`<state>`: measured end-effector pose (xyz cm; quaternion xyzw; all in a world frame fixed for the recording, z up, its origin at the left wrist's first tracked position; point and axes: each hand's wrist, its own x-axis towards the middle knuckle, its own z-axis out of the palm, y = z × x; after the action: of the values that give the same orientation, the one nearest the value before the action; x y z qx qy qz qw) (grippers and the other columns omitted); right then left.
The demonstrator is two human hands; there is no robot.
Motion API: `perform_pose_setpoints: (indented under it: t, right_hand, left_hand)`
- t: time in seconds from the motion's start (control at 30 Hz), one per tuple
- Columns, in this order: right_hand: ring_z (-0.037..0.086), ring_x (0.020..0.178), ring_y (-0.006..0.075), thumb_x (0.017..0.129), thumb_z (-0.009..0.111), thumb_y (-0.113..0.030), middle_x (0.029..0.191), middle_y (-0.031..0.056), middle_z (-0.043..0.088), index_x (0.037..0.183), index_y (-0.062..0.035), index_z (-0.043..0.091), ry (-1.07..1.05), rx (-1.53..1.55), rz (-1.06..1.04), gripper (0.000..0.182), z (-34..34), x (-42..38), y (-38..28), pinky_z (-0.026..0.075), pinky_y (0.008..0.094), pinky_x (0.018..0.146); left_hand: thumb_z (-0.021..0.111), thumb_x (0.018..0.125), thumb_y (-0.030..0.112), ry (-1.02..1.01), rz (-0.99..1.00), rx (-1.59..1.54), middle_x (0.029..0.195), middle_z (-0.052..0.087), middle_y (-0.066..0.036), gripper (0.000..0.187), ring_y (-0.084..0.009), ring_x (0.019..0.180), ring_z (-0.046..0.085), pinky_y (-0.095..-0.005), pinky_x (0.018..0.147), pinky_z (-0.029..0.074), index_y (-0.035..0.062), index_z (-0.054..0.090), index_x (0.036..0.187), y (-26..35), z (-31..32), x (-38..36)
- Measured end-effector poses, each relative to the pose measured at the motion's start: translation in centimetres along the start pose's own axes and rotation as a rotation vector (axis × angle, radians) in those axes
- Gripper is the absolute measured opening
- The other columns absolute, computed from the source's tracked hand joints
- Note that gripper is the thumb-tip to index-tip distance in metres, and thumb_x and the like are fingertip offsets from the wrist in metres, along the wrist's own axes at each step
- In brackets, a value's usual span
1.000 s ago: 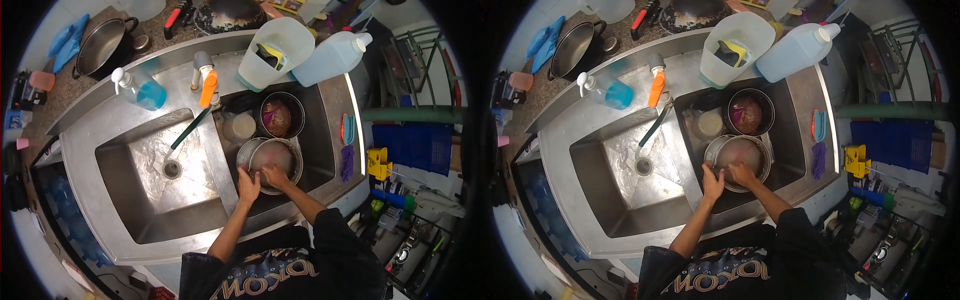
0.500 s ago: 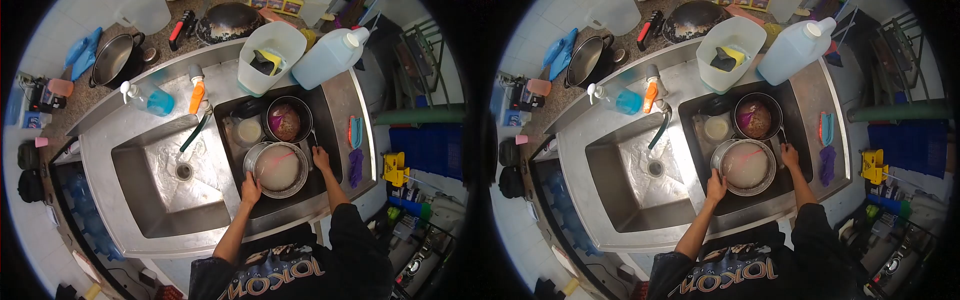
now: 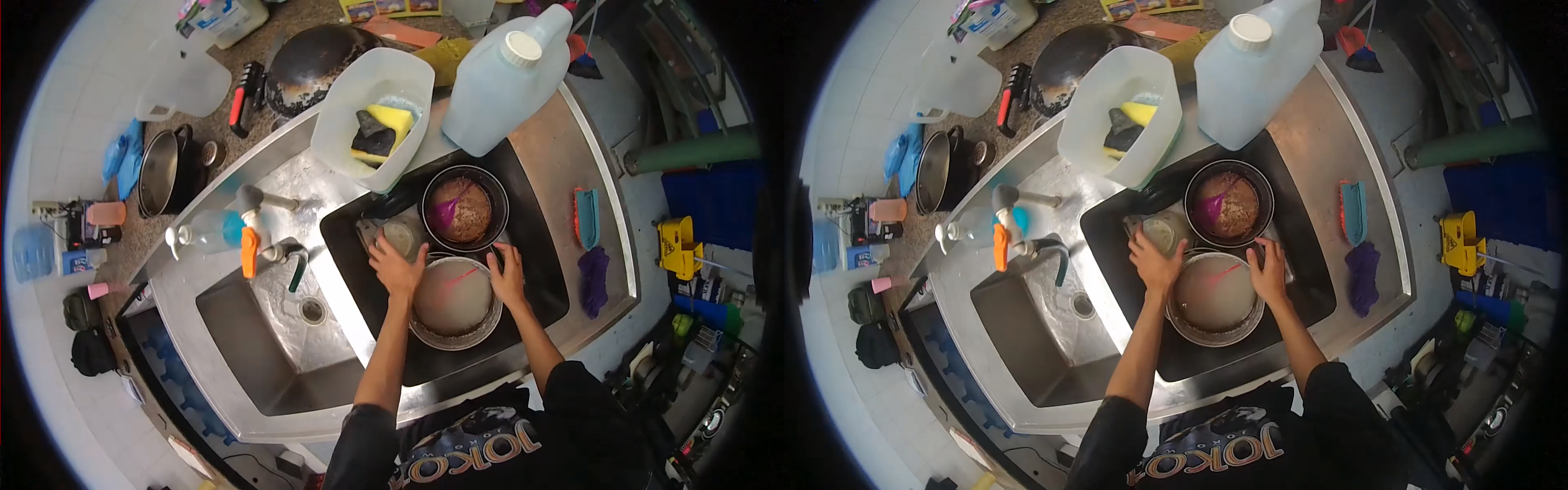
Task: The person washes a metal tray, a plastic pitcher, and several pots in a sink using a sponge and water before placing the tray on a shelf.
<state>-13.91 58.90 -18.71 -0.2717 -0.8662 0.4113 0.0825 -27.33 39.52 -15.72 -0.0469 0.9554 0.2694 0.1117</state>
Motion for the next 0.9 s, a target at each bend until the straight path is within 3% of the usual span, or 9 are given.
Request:
perform_pose_setpoints:
  t: [0.07,0.13,0.2,0.3,0.47,0.6,0.67,0.8,0.9]
  right_hand:
    - [0.053,0.109,0.0367,0.092,0.061,-0.024,0.113,0.0188,0.058,0.116,-0.0014,0.055,-0.022,0.011,-0.001,0.033,0.0,-0.1,0.0,0.04,0.044,0.094]
    - [0.053,0.11,0.0371,0.093,0.06,-0.024,0.115,0.0193,0.058,0.117,-0.0012,0.055,-0.061,0.076,0.06,0.034,-0.1,-0.3,0.4,0.041,0.044,0.095]
    - [0.055,0.11,0.0369,0.093,0.061,-0.024,0.115,0.0193,0.058,0.117,-0.0012,0.054,-0.07,0.052,0.087,0.034,-0.9,-0.4,0.8,0.041,0.0436,0.095]
    - [0.058,0.102,0.0319,0.093,0.061,-0.022,0.111,0.0175,0.06,0.117,-0.0014,0.055,-0.043,0.113,0.143,0.032,-2.0,-0.9,1.0,0.045,0.0404,0.09]
    - [0.058,0.09,0.0268,0.094,0.059,-0.021,0.111,0.0156,0.06,0.118,-0.0025,0.055,-0.013,0.175,0.193,0.03,-2.8,-0.7,0.5,0.048,0.0367,0.082]
    - [0.059,0.092,0.0264,0.093,0.061,-0.02,0.109,0.0145,0.061,0.117,-0.0032,0.055,-0.007,0.238,0.279,0.03,-3.1,-0.7,-0.7,0.048,0.0373,0.081]
    - [0.059,0.095,0.0262,0.092,0.063,-0.02,0.11,0.0136,0.06,0.117,-0.0038,0.056,0.031,0.112,0.057,0.03,-3.3,-0.3,-2.0,0.049,0.038,0.081]
    - [0.059,0.102,0.0274,0.09,0.065,-0.021,0.112,0.0133,0.061,0.115,-0.0028,0.056,0.014,0.198,-0.022,0.031,-2.5,0.8,-6.7,0.048,0.0391,0.086]
    - [0.056,0.114,0.029,0.093,0.061,-0.027,0.123,0.0167,0.058,0.124,-0.0006,0.051,-0.188,0.559,0.137,0.042,0.8,2.7,-9.1,0.044,0.0392,0.097]
  left_hand:
    - [0.082,0.069,0.044,-0.067,-0.089,0.095,0.141,0.032,-0.024,0.097,-0.0492,0.125,0.037,-0.0559,0.094,0.046,0.0164,0.027,0.144,1.1,1.0,2.3]
    - [0.084,0.066,0.041,-0.311,-0.213,0.371,0.148,0.022,-0.022,0.104,-0.0519,0.13,0.03,-0.0559,0.096,0.047,0.0272,0.022,0.147,0.9,2.7,4.3]
    - [0.086,0.063,0.037,-0.324,-0.218,0.39,0.147,0.023,-0.021,0.102,-0.0529,0.131,0.028,-0.0532,0.094,0.05,0.0269,0.026,0.145,0.1,3.3,5.1]
    - [0.087,0.061,0.029,-0.216,-0.015,0.383,0.138,0.032,-0.022,0.089,-0.0509,0.125,0.033,-0.0516,0.084,0.056,0.0211,0.038,0.136,0.1,2.5,4.3]
    - [0.085,0.061,0.026,-0.12,0.137,0.396,0.13,0.038,-0.023,0.083,-0.0484,0.119,0.037,-0.0531,0.081,0.055,0.0156,0.042,0.132,1.2,-1.6,1.7]
    - [0.083,0.061,0.023,-0.036,0.237,0.331,0.128,0.039,-0.02,0.08,-0.0451,0.112,0.041,-0.0527,0.077,0.054,0.0145,0.044,0.13,2.4,-5.3,0.1]
    - [0.082,0.061,0.022,-0.023,0.217,0.335,0.128,0.04,-0.018,0.076,-0.0426,0.111,0.042,-0.052,0.078,0.054,0.0136,0.047,0.128,3.4,-7.3,-0.9]
    - [0.082,0.062,0.02,0.041,0.236,0.209,0.126,0.043,-0.018,0.071,-0.0402,0.113,0.042,-0.0505,0.085,0.048,0.013,0.05,0.125,5.6,-12.0,-3.3]
    - [0.082,0.064,0.023,0.114,0.292,0.2,0.126,0.044,-0.019,0.07,-0.0414,0.115,0.042,-0.0502,0.094,0.039,0.0115,0.05,0.125,6.7,-15.5,-5.4]
